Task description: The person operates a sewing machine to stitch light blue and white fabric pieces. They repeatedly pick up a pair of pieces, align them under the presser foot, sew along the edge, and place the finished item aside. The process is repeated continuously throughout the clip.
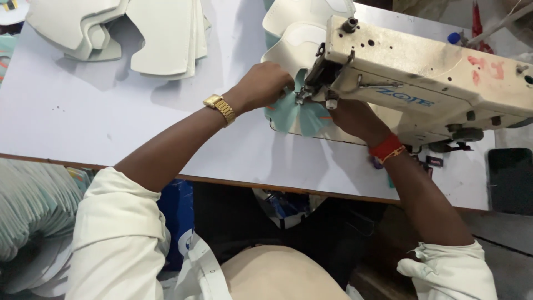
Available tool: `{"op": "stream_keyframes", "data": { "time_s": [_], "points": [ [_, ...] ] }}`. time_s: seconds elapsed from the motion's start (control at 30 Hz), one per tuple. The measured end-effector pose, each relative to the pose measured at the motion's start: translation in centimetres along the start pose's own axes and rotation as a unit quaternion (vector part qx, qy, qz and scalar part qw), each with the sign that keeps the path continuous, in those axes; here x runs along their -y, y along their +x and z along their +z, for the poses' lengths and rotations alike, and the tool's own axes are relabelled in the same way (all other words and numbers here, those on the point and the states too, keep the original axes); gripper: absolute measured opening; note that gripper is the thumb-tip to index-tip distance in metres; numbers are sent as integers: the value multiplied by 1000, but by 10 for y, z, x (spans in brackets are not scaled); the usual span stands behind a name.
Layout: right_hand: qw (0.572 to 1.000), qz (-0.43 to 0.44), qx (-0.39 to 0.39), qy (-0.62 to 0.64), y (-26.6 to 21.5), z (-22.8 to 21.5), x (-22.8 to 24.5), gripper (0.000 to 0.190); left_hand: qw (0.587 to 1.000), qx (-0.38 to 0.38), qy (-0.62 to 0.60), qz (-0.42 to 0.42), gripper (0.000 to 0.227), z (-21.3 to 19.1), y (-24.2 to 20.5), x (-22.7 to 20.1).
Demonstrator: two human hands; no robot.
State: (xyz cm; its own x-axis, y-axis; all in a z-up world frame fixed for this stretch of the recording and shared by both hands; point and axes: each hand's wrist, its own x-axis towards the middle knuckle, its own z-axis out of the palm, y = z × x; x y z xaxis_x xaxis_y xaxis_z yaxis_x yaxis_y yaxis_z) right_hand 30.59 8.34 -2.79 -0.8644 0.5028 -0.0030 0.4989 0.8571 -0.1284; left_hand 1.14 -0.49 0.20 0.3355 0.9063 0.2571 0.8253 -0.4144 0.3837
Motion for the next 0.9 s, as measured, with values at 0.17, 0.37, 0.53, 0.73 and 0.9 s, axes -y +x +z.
{"op": "stream_keyframes", "data": {
  "time_s": [0.17,0.37,0.53,0.73,0.9],
  "points": [
    [999,30,20,-29,4,28,-22,35,999,-31,-18,1,23,3,1,5],
    [980,153,102,73,13,-9,1,56,1000,-19,-10,-13,38,-4,-6,8],
    [959,197,95,181,12,-31,28,100,998,37,-34,-43,91,-9,-16,0],
    [955,223,144,136,17,-12,14,78,998,-6,-32,-60,90,-5,-15,3],
    [983,143,14,111,20,-10,17,84,996,-65,-3,-53,90,-1,-13,2]
  ]
}}
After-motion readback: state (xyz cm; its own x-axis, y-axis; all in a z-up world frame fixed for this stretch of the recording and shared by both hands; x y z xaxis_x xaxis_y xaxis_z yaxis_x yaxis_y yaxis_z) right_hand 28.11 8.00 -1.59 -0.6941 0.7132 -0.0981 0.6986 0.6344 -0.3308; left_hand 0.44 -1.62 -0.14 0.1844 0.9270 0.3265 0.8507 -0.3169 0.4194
